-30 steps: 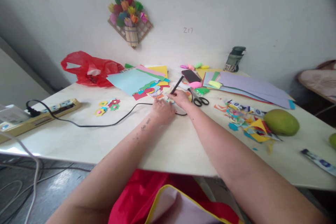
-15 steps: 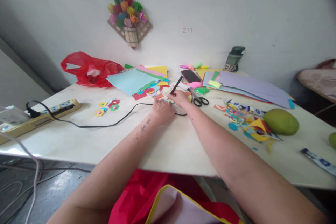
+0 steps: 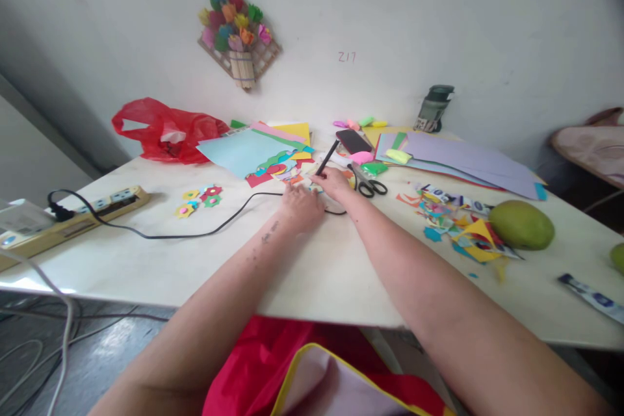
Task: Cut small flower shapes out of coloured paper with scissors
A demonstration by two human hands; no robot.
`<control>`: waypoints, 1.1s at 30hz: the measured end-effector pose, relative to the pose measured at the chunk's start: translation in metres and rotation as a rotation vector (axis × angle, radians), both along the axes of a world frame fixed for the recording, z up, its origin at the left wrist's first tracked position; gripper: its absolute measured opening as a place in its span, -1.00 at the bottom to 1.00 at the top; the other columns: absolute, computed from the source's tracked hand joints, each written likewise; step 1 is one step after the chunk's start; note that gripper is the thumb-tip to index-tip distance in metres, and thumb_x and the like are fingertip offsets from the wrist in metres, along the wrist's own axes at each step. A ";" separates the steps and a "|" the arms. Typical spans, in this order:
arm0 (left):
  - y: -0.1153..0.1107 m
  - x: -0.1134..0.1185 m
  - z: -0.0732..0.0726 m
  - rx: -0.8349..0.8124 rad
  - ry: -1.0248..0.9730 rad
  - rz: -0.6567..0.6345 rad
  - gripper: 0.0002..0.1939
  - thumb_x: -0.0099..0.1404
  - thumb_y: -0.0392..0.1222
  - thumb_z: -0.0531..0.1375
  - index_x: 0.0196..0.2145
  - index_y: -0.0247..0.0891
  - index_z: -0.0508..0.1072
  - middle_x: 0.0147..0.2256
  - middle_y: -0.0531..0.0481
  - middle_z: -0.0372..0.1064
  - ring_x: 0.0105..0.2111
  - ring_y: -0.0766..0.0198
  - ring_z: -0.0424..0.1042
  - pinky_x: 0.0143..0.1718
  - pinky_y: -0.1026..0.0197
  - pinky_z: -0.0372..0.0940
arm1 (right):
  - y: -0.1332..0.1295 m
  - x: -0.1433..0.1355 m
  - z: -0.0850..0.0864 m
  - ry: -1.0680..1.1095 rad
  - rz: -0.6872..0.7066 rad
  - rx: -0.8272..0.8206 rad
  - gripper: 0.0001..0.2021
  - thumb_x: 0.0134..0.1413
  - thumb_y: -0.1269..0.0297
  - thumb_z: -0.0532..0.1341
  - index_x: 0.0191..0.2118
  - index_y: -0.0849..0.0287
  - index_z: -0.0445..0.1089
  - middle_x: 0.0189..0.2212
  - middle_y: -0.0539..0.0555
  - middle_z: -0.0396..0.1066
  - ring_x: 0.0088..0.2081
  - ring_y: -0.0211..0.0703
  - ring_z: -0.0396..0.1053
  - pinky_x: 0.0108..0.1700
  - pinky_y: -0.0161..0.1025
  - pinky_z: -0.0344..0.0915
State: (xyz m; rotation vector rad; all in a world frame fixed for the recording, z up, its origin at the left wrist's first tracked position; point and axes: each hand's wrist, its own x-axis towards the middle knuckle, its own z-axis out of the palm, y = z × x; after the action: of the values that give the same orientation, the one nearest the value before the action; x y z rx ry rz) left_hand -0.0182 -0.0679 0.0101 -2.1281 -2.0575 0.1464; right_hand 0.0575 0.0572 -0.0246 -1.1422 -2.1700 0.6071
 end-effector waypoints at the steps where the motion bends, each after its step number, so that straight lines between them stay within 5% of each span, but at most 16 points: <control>1: 0.000 0.000 0.000 -0.001 0.001 0.000 -0.48 0.36 -0.08 -0.15 0.08 -0.48 0.31 0.00 -0.44 0.32 0.06 -0.10 0.27 0.11 -0.11 -0.08 | 0.000 0.000 0.000 0.001 0.002 0.004 -0.80 0.06 0.21 0.21 -0.30 0.23 0.49 -0.34 0.11 0.52 -0.31 -0.17 0.42 -0.29 -0.32 0.25; 27: -0.001 0.000 -0.001 0.036 -0.031 -0.001 -0.50 0.34 -0.08 -0.15 0.05 -0.43 0.33 -0.01 -0.42 0.33 0.04 -0.14 0.27 0.09 -0.15 -0.07 | 0.007 0.000 -0.006 0.130 -0.038 0.026 -0.78 0.06 0.16 0.20 -0.30 0.20 0.50 -0.37 0.09 0.51 -0.32 -0.17 0.41 -0.26 -0.30 0.26; 33: -0.002 0.001 0.000 0.023 -0.013 0.006 -0.50 0.35 -0.11 -0.16 0.05 -0.47 0.32 0.00 -0.46 0.30 0.04 -0.12 0.28 0.10 -0.13 -0.07 | 0.006 0.000 -0.008 0.160 0.066 0.027 -0.81 0.02 0.21 0.22 -0.32 0.21 0.50 -0.39 0.07 0.52 -0.33 -0.18 0.42 -0.26 -0.31 0.28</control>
State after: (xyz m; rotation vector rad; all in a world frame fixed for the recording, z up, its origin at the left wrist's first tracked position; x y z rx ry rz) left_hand -0.0173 -0.0699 0.0098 -2.1158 -2.0631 0.1094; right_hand 0.0574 0.0632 -0.0329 -0.9774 -2.0794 0.6725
